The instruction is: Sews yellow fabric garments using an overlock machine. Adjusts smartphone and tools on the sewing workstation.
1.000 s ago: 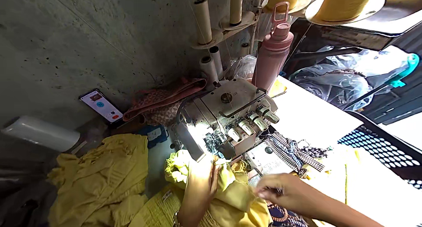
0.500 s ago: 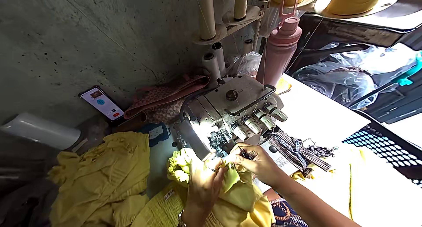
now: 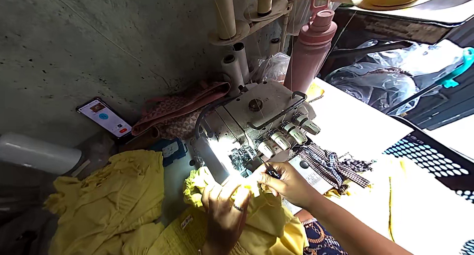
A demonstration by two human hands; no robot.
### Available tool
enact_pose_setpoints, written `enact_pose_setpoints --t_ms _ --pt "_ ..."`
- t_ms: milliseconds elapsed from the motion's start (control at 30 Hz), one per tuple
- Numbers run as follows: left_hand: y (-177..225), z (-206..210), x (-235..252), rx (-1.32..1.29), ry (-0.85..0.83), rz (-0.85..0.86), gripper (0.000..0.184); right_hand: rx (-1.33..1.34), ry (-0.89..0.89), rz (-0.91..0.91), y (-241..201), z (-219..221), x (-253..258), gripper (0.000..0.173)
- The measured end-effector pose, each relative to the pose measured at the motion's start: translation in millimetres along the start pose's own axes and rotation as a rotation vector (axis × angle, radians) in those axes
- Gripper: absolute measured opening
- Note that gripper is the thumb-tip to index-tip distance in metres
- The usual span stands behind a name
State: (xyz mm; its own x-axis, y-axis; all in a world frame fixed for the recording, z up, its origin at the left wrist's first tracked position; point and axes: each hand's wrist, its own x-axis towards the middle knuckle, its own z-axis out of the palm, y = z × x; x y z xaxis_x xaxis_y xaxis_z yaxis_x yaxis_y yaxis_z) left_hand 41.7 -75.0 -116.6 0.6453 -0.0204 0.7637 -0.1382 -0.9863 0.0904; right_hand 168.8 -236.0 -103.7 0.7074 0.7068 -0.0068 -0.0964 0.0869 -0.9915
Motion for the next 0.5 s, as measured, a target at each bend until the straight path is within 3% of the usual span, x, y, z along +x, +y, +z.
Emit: enact_pose_setpoints --t_ms 100,333,500 --pt "0 -1 5 -0.045 -0.026 0.051 0.014 -0.026 -0.058 -0.047 3 0 -2 0.010" --pt "-1 6 7 -0.191 -0.054 -0.028 0.014 -0.055 -0.088 -0.134 9 0 -7 0.015" --pt "-7 10 -2 -0.133 0.070 0.144 0.008 -0.106 -0.131 -0.236 9 2 -7 0.021"
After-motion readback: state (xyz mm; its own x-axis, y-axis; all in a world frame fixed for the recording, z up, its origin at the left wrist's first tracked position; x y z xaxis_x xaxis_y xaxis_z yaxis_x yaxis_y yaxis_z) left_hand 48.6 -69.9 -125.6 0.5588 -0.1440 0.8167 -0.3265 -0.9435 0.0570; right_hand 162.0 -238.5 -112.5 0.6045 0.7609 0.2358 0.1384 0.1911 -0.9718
